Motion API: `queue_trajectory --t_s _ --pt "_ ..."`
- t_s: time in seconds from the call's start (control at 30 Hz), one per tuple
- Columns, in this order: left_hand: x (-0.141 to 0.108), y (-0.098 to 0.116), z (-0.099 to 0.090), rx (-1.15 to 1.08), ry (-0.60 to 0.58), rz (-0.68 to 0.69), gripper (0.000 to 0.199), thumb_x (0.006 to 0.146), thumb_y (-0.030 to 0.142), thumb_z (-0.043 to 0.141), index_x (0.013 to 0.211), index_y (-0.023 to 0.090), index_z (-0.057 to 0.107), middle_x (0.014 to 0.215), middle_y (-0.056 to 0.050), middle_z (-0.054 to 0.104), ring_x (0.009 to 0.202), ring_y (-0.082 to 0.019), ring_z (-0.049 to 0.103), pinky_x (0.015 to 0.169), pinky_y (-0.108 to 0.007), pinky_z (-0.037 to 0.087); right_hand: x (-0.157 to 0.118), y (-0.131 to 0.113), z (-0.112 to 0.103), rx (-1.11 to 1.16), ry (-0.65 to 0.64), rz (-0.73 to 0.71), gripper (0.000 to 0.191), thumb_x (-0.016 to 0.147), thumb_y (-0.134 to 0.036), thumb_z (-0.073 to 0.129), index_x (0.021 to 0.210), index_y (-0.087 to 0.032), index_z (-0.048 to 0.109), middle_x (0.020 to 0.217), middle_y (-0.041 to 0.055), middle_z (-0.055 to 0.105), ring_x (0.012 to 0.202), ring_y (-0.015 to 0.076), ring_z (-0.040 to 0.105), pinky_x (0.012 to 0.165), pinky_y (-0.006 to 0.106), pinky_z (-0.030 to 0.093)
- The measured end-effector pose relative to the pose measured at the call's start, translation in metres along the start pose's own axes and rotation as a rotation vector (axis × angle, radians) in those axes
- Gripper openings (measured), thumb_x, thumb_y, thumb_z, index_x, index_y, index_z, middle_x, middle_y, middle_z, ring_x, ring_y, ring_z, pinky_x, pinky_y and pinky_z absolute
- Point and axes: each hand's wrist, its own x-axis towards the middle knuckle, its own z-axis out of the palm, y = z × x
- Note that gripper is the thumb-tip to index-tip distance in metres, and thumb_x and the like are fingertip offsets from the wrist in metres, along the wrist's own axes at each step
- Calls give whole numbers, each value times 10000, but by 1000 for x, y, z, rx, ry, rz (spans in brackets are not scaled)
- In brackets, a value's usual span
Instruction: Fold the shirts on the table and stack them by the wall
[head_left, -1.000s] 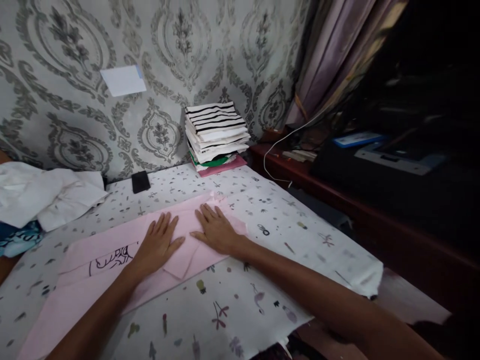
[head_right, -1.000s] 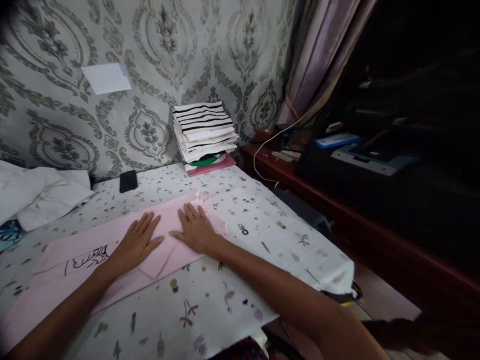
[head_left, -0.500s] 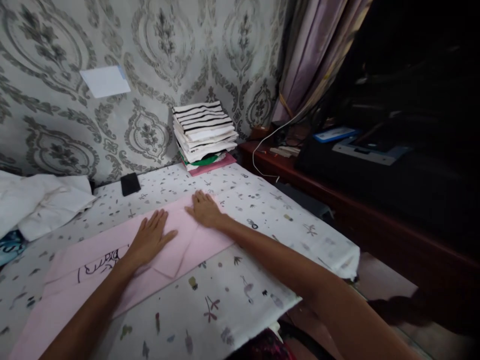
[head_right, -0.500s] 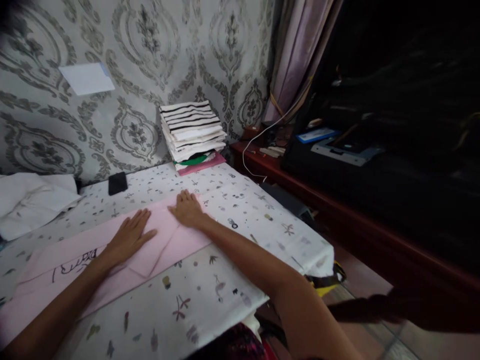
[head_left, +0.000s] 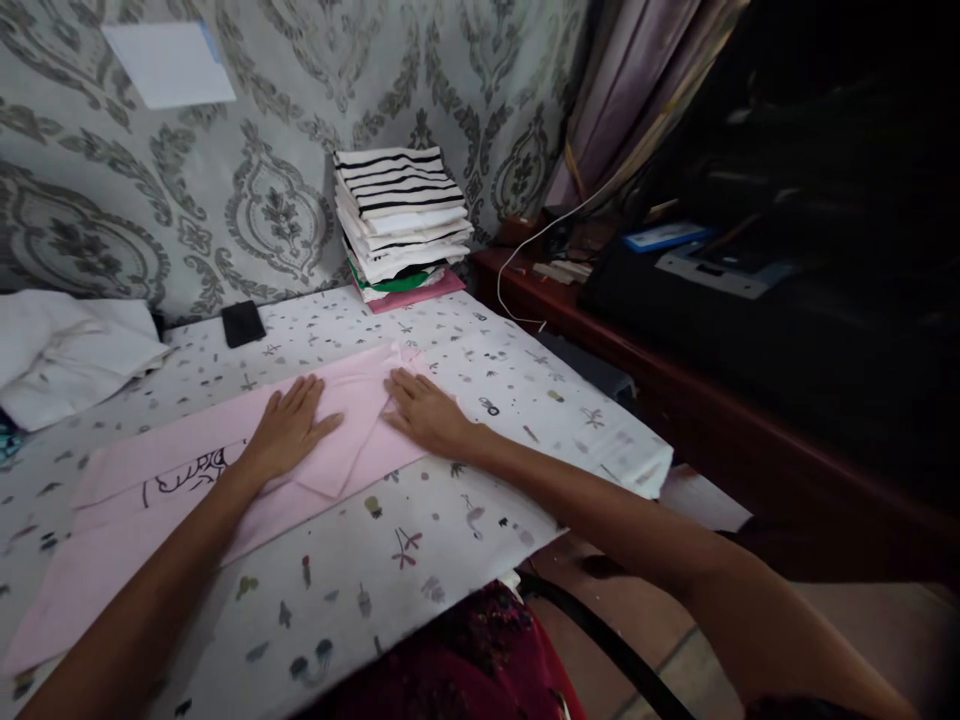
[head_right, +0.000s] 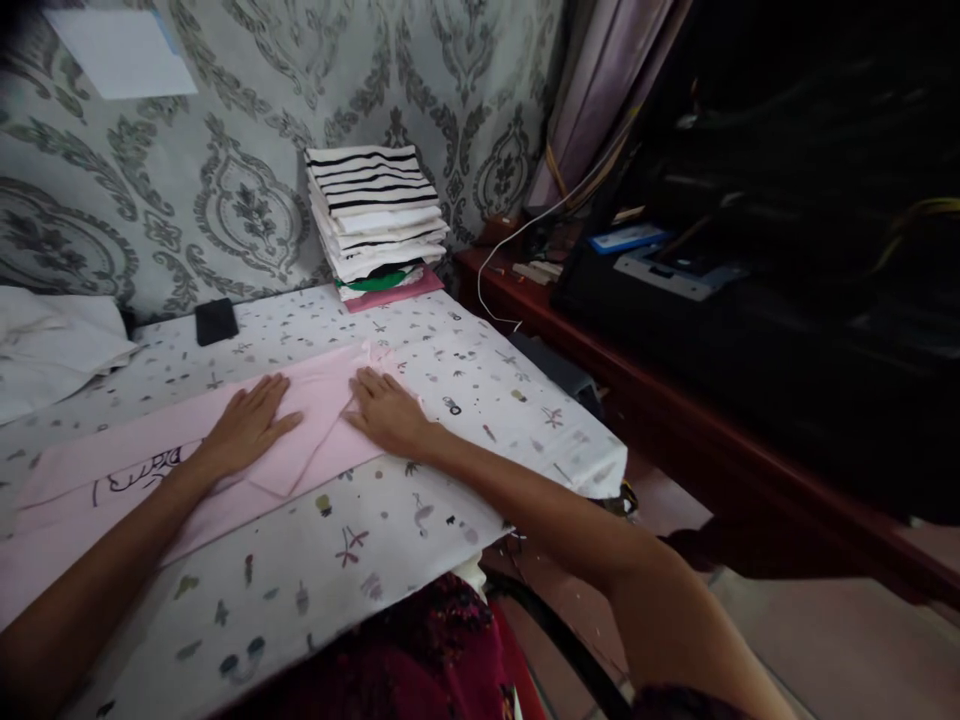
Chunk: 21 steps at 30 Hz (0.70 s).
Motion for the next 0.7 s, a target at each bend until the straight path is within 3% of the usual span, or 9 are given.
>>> queue_trajectory --t_s 0.1,0.23,0.37,0.5,0.6,0.7 --pt "2 2 -2 -27 -3 -14 806 947 648 221 1546 110 262 1626 -136 215 1512 -295 161 1205 -512 180 -14 6 2 -32 -12 32 603 1015 -431 311 1461 -36 403 1549 217 363 1466 279 291 1201 462 229" --pt "-8 11 -16 -97 -85 -60 768 970 585 254 1549 82 217 1635 -153 163 1522 -268 111 1219 -511 117 -16 11 -1 -80 70 18 501 1001 -352 335 1379 -63 493 1448 228 496 1414 290 384 1159 510 302" --pt "-31 -2 -26 -126 -9 -74 736 980 570 268 1550 110 198 1643 -147 142 1527 -234 89 1227 -502 68 -6 1 2 -109 161 -104 492 1000 -355 318 1356 -82 522 1454 225 488 1400 313 402 1140 536 333" --pt "-71 -54 -36 -188 95 -201 640 974 523 343 1508 170 324 1625 -119 251 1509 -233 188 1226 -487 103 8 -46 1 14 128 -266 498 1004 -374 319 1355 -108 551 1462 198 492 1370 313 444 1094 504 419" --pt "-98 -116 -47 -257 202 -472 489 946 398 419 1360 160 521 1504 -130 470 1400 -234 401 1167 -387 278 20 -105 0 148 15 -408 445 1006 -374 368 1340 -164 573 1455 160 511 1324 291 491 1058 488 459" --pt "-114 -174 -58 -273 252 -705 405 897 286 440 1203 81 608 1287 -185 620 1198 -267 564 1006 -363 427 35 -173 4 213 -123 -587 310 987 -289 466 1216 -162 633 1337 147 596 1240 268 537 1027 466 471"
